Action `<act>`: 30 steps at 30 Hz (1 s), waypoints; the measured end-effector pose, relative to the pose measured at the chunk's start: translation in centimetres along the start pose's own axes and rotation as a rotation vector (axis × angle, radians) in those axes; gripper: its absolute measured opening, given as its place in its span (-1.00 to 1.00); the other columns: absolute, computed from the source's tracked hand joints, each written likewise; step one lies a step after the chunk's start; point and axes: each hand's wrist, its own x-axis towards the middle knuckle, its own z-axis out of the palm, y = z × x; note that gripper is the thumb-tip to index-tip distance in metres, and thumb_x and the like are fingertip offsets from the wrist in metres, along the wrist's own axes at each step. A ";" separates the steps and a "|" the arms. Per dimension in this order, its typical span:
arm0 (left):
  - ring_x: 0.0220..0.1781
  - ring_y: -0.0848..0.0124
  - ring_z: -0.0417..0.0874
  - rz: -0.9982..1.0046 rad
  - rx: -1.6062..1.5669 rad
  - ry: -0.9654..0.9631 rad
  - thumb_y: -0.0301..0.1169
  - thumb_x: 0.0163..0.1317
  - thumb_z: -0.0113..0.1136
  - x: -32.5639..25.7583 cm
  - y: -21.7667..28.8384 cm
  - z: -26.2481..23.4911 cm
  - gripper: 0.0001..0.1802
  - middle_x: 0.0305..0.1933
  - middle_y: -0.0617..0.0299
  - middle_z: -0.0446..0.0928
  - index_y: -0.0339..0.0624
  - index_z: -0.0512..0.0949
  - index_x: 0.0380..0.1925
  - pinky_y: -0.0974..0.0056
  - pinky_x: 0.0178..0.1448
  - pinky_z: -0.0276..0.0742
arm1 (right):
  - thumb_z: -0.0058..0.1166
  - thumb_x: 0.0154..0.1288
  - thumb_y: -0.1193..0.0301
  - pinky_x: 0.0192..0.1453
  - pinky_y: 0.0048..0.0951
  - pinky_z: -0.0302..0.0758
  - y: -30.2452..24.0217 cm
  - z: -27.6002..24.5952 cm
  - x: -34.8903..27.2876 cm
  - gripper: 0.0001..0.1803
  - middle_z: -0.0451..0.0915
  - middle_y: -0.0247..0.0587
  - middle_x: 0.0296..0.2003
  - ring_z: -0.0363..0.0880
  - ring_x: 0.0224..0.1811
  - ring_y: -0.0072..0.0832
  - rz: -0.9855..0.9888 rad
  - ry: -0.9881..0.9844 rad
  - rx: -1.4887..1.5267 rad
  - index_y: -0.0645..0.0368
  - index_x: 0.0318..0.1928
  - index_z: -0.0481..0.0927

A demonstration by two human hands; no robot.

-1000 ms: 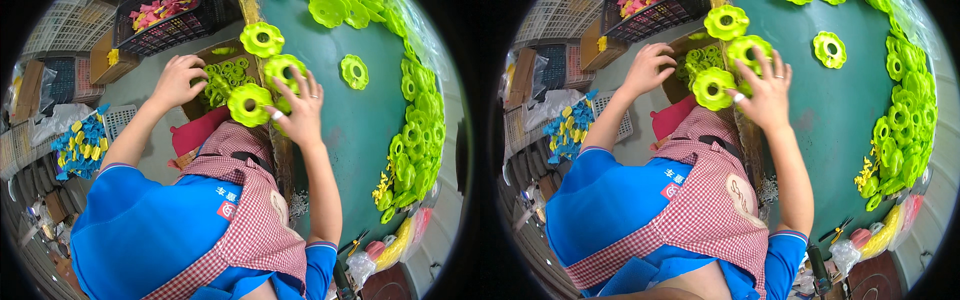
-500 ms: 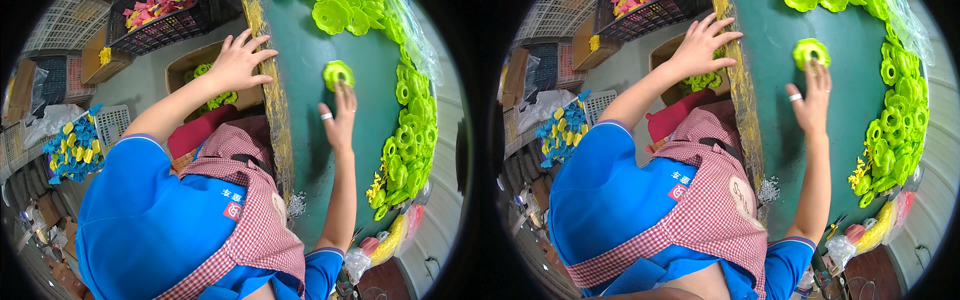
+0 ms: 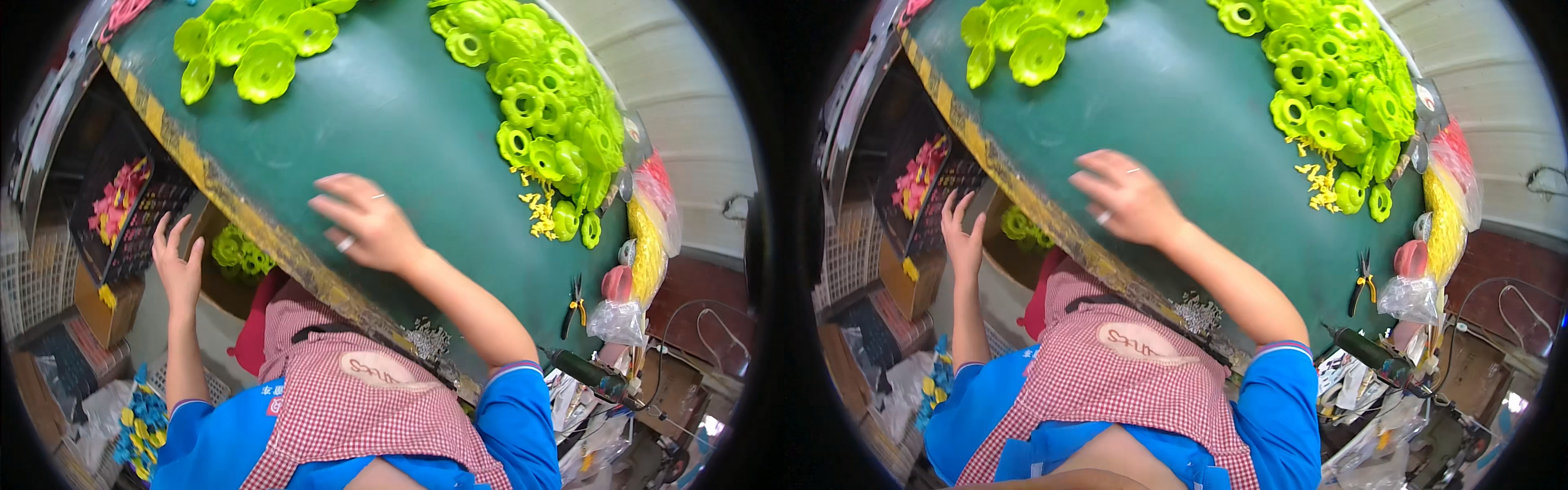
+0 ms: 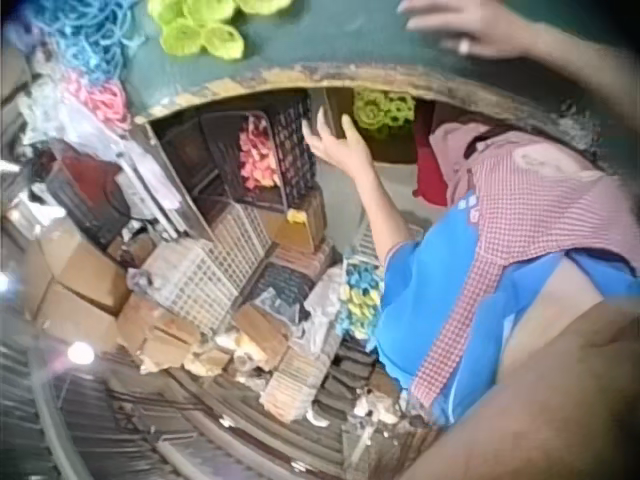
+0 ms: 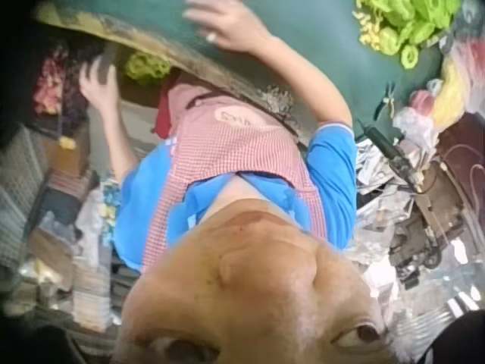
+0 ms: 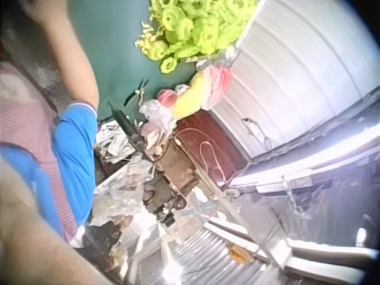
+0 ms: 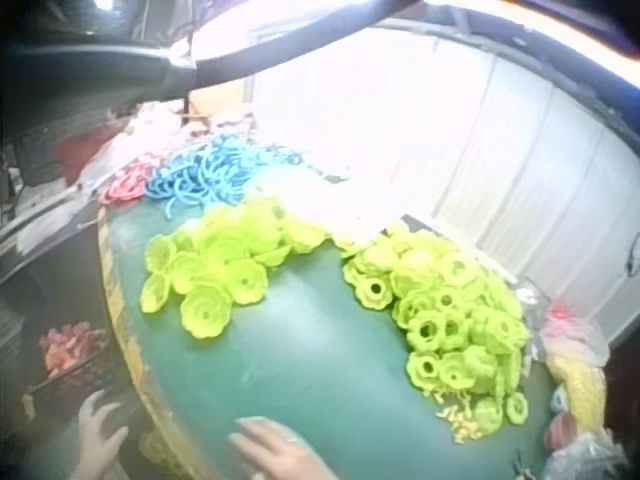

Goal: The person assembles green flower-shaped plastic pieces on a table. They insert small yellow plastic stems into the center of each piece and use a hot glue gun to secure them. The person repeatedly arranges the pieces, applies glue, and inserts stems throughout the clip.

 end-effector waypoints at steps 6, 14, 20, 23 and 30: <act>-0.04 0.08 0.67 1.007 -1.156 -0.289 -0.37 0.29 0.11 8.6 23.2 -5.8 -0.74 -0.09 -0.06 0.67 -0.30 0.63 -0.14 0.05 0.09 0.57 | 0.24 0.14 0.47 0.33 -0.13 0.40 5.4 -7.5 -4.0 -0.50 0.53 -0.11 0.14 0.45 0.22 -0.08 0.292 0.214 -0.418 0.14 0.15 0.56; 0.00 0.08 0.62 1.028 -1.793 -0.981 -0.37 0.28 0.12 8.0 31.7 -8.2 -0.78 -0.06 -0.06 0.63 -0.24 0.64 -0.19 0.06 0.15 0.50 | 0.26 0.20 0.38 0.39 -0.07 0.30 13.8 -18.4 -2.6 -0.43 0.42 0.00 0.23 0.35 0.28 0.00 0.324 0.331 -0.697 0.09 0.25 0.49; 0.06 0.07 0.58 0.522 -1.900 -1.253 -0.32 0.27 0.10 7.5 31.2 -9.7 -0.72 -0.02 -0.06 0.59 -0.24 0.63 -0.13 0.07 0.22 0.43 | 0.22 0.23 0.03 0.44 -0.02 0.21 25.1 -26.3 3.8 -0.31 0.32 0.05 0.34 0.25 0.37 0.04 0.434 0.367 -0.965 -0.08 0.35 0.43; 0.09 0.07 0.56 0.318 -1.928 -1.296 -0.30 0.27 0.08 7.7 31.3 -10.8 -0.69 0.00 -0.07 0.57 -0.24 0.62 -0.10 0.07 0.26 0.39 | 0.18 0.12 -0.23 0.46 0.07 0.15 27.7 -26.4 7.1 -0.17 0.27 0.05 0.39 0.21 0.42 0.05 0.702 0.295 -0.864 -0.23 0.37 0.41; 0.22 0.02 0.46 0.940 -1.312 -0.132 -0.36 0.05 0.24 18.2 34.6 1.8 -0.62 0.16 -0.05 0.49 -0.13 0.64 -0.07 0.03 0.35 0.31 | 0.39 -0.01 0.01 0.41 -0.05 0.32 26.0 -19.1 7.8 -0.19 0.35 0.02 0.32 0.32 0.34 0.05 0.175 -0.040 -0.633 -0.16 0.30 0.48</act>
